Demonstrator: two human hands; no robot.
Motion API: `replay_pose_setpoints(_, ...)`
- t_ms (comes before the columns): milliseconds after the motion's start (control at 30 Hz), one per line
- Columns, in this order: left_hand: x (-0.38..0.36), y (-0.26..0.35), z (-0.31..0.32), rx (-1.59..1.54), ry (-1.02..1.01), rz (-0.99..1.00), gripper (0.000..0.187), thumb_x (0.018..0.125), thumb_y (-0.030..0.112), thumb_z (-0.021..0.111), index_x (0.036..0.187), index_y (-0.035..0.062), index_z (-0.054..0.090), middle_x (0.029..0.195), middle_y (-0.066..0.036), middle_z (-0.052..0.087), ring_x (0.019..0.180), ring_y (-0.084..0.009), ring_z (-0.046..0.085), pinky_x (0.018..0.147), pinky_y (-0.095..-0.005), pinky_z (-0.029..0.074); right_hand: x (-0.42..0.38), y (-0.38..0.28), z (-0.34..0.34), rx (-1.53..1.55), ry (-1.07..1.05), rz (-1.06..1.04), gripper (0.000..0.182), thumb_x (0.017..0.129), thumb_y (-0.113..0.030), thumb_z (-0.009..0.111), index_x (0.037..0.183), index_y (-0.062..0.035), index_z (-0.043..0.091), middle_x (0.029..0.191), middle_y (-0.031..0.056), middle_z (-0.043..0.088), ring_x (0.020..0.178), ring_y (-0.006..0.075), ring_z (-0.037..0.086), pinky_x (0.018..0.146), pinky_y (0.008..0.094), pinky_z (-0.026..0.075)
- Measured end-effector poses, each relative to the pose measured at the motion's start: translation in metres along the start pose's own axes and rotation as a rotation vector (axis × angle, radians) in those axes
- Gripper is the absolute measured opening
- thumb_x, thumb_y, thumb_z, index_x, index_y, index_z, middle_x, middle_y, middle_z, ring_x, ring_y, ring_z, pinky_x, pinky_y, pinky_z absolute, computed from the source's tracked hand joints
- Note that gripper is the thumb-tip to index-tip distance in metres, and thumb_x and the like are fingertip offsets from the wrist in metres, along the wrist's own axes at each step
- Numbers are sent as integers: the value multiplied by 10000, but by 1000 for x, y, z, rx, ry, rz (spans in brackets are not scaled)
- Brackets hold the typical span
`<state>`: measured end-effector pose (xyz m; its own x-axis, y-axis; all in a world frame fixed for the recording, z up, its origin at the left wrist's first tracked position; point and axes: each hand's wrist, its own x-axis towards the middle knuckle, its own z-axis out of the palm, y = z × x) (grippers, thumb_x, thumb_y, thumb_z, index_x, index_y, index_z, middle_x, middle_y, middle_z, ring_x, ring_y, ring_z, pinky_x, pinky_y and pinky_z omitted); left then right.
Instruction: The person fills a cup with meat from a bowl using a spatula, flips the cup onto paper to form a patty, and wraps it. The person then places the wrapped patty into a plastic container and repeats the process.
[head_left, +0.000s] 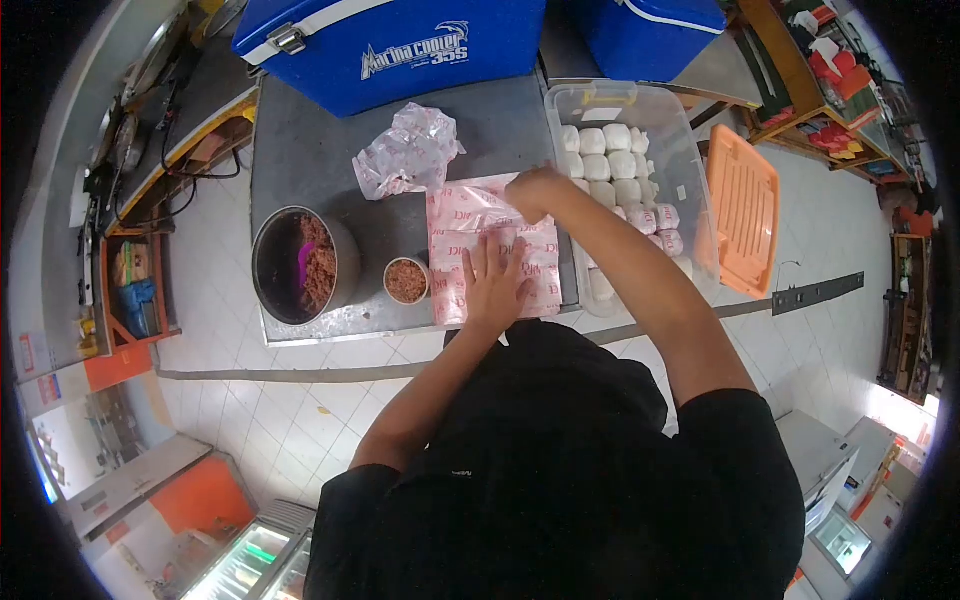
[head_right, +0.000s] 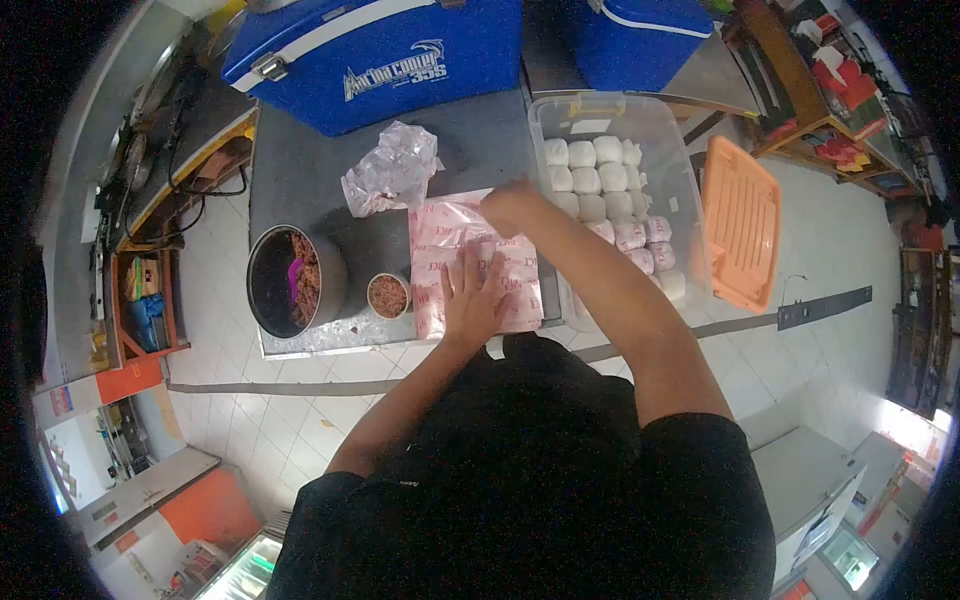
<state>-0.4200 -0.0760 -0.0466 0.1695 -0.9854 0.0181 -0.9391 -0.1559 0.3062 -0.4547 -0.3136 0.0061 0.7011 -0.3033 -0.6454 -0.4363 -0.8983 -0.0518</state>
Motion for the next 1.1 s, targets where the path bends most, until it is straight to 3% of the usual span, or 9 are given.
replay_pose_setpoints(133,-2,3,-2,-34,36,-84,716,910,519,695,1557,284,497,1641,-358,211,1525,-571,175,1208,-729,129,-12,-21,34,268,579,-61,198,813,-176,718,990,-102,771,1077,149,711,1065,339,696,930,468,555)
replay_pose_setpoints(233,4,-1,9,-42,73,-63,725,874,556,710,1502,226,561,1577,-360,346,1491,-575,244,1196,-746,126,-11,-32,80,341,978,-236,115,821,-205,665,874,-110,703,920,75,642,950,305,647,848,496,536)
replay_pose_setpoints(333,18,-7,15,78,-388,-133,657,885,511,693,1439,168,608,1461,-344,501,1429,-548,353,1194,-735,154,-41,-57,103,157,994,-351,230,796,-241,709,928,-55,739,1019,72,638,1043,274,621,869,423,542)
replay_pose_setpoints(533,7,-15,26,-40,-166,-121,586,829,303,728,1335,22,640,1299,-274,631,1278,-498,529,1158,-687,274,-59,-86,114,339,827,-72,306,910,-315,680,1070,-58,729,1092,91,581,1126,291,548,962,489,472)
replay_pose_setpoints(633,-25,-29,-14,-19,127,175,527,800,164,719,1288,-17,637,1302,-237,641,1282,-471,563,1129,-618,363,-67,-87,115,439,826,6,390,947,-360,666,1193,-61,708,1137,114,576,1148,314,532,983,519,440)
replay_pose_setpoints(767,-25,-43,-21,-132,256,303,495,823,25,664,1316,14,626,1414,-211,606,1356,-375,556,1105,-555,427,-79,-105,134,322,946,11,425,962,-348,644,1251,-41,695,1274,160,579,1267,353,511,1034,540,431)
replay_pose_setpoints(833,-15,-47,-14,-144,228,269,480,832,23,662,1310,-6,621,1434,-217,595,1351,-392,554,1122,-553,423,-81,-108,150,187,1008,-4,414,990,-325,600,1235,-3,691,1323,193,573,1323,370,497,1037,575,440)
replay_pose_setpoints(1033,-17,-80,15,-118,238,206,527,825,38,691,1341,-9,600,1374,-209,623,1304,-371,581,1091,-514,477,-55,-89,189,418,1149,151,326,963,-209,632,1206,6,664,1267,187,608,1263,378,568,1036,472,486)
replay_pose_setpoints(1100,-13,-96,19,-129,149,167,485,849,58,698,1319,-9,602,1332,-219,636,1268,-363,601,1033,-506,511,-46,-79,191,504,1036,179,311,948,-229,663,1175,-17,682,1273,179,627,1239,350,595,1020,476,511)
